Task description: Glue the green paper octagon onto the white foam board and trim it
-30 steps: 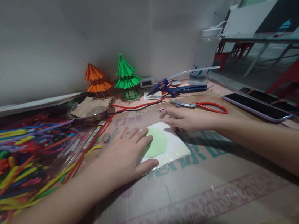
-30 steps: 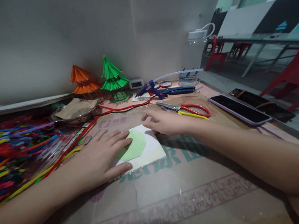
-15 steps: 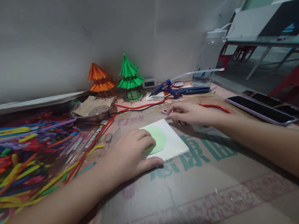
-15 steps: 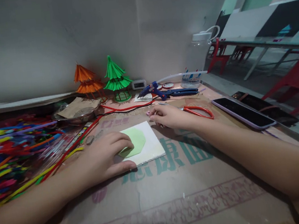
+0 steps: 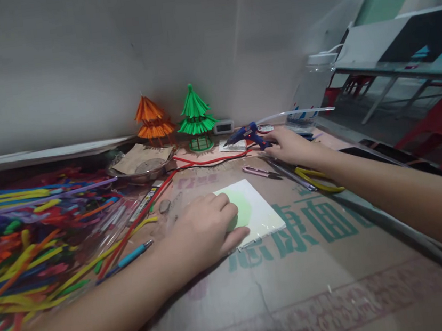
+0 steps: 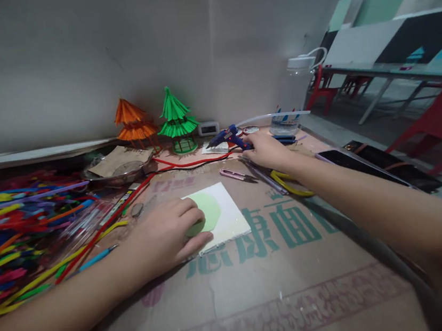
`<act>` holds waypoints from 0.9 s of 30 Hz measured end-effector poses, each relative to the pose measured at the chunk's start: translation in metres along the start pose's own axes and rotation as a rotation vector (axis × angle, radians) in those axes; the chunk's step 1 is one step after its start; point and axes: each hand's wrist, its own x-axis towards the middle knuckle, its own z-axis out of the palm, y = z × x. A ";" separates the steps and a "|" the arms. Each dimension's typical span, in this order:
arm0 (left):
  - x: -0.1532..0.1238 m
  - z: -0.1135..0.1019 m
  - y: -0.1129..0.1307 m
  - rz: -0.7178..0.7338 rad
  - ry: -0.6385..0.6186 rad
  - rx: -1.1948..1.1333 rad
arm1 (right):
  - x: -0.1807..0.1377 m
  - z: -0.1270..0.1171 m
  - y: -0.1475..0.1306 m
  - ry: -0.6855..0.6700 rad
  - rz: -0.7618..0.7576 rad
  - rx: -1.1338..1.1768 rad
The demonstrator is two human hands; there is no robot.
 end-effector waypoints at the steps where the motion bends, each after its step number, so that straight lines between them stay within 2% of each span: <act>1: 0.001 0.000 0.001 -0.012 -0.005 0.012 | 0.008 0.002 0.005 -0.006 0.009 -0.005; 8: 0.002 0.005 -0.007 -0.017 0.055 -0.070 | 0.044 0.019 0.009 -0.052 0.123 0.049; 15: 0.001 0.001 -0.009 -0.006 0.045 -0.118 | 0.054 0.023 -0.004 -0.017 0.226 0.106; 19: 0.002 -0.001 -0.007 -0.012 0.025 -0.111 | 0.040 0.013 -0.010 0.055 0.203 0.171; 22: 0.002 0.002 -0.007 -0.013 0.053 -0.106 | 0.017 -0.003 -0.019 0.087 0.198 0.267; 27: 0.002 0.007 -0.013 -0.015 0.083 -0.197 | -0.037 -0.032 -0.043 0.005 0.172 0.423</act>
